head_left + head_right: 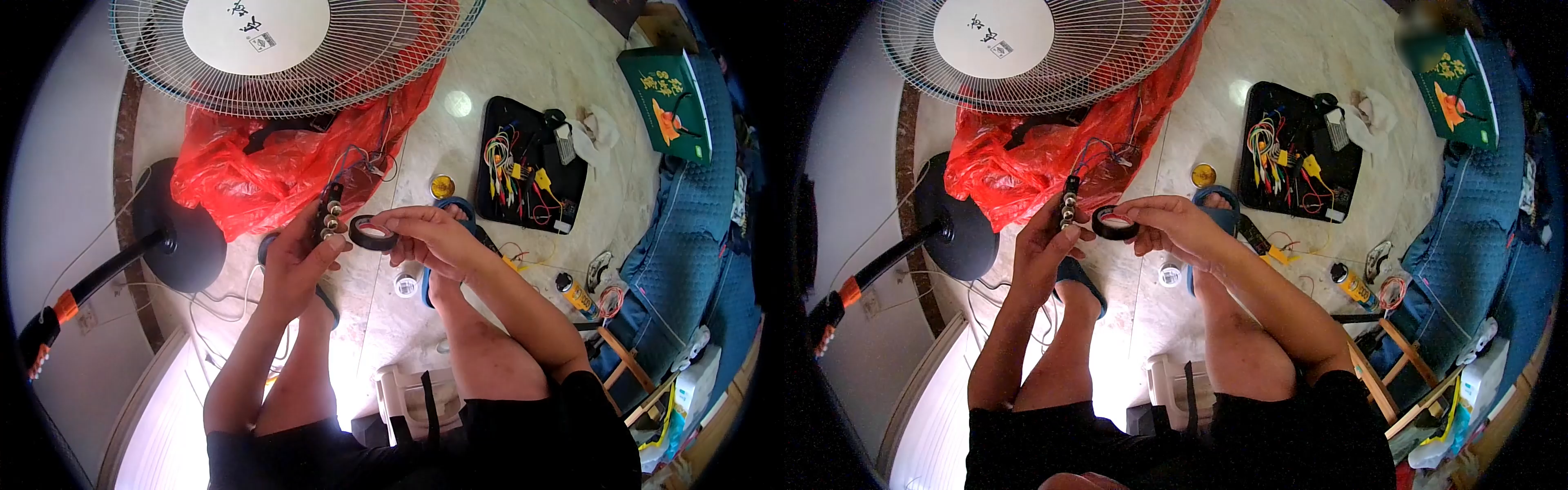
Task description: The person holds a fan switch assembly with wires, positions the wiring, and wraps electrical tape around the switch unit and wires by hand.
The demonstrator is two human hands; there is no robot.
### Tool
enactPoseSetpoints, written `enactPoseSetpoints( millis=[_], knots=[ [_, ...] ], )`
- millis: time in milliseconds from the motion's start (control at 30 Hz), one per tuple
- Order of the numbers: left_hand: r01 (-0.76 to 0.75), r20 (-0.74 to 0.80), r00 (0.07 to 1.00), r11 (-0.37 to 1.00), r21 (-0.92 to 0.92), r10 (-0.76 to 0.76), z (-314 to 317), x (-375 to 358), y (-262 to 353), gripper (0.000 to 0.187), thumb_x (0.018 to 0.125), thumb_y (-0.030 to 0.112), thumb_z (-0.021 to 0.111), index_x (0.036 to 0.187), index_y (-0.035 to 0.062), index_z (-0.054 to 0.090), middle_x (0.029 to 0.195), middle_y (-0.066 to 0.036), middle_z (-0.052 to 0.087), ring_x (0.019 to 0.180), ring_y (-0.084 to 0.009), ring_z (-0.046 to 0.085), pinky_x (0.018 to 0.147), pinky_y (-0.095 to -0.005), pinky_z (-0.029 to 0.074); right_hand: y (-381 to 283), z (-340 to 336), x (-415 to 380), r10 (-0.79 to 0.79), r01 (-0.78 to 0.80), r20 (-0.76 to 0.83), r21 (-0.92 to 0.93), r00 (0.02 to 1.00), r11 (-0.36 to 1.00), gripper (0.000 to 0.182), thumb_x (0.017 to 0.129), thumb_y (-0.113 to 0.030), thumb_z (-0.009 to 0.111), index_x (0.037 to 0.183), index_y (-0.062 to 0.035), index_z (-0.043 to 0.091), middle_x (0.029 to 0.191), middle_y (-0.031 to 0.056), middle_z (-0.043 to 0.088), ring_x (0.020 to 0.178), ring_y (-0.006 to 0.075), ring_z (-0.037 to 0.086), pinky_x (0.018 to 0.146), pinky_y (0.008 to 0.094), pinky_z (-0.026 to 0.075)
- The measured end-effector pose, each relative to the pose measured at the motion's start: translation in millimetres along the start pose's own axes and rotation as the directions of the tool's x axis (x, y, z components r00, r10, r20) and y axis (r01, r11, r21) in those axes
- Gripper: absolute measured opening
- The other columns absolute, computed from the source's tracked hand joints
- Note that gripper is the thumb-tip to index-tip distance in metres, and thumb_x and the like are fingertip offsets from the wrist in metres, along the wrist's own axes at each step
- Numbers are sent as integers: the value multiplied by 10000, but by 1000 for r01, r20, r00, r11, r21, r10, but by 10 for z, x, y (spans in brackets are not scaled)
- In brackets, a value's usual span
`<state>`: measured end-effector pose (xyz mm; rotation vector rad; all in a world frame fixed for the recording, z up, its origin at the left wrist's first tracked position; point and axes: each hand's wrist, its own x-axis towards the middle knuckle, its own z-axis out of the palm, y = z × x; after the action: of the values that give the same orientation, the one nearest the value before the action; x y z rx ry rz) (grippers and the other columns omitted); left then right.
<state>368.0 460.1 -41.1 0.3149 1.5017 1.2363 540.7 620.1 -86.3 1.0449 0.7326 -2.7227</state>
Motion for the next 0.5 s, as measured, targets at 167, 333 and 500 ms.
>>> enactPoseSetpoints(
  millis=[167,333,500],
  knots=[
    [-43,-23,999,998,-38,42,-16,36,-10,570,911,205,630,1399,0,419,1133,-73,604,1012,-152,599,749,-269,517,73,-48,17,95,-103,91,88,991,991,355,997,-203,454,1217,45,580,794,99,655,673,186,641,648,327,535],
    [-41,15,999,989,-143,43,-10,40,-24,560,917,202,627,1393,-6,417,1124,-78,596,1001,-143,590,789,-277,521,122,45,26,180,-217,154,268,971,939,341,996,-240,417,1124,5,616,748,99,645,664,183,598,680,360,477],
    [1,122,992,983,-183,21,-12,17,-29,578,917,227,629,1390,-18,405,1111,-90,590,997,-159,600,791,-286,542,220,-77,79,194,-290,294,328,936,899,362,998,-304,384,986,-54,644,720,95,652,616,195,597,681,374,490]
  ],
)
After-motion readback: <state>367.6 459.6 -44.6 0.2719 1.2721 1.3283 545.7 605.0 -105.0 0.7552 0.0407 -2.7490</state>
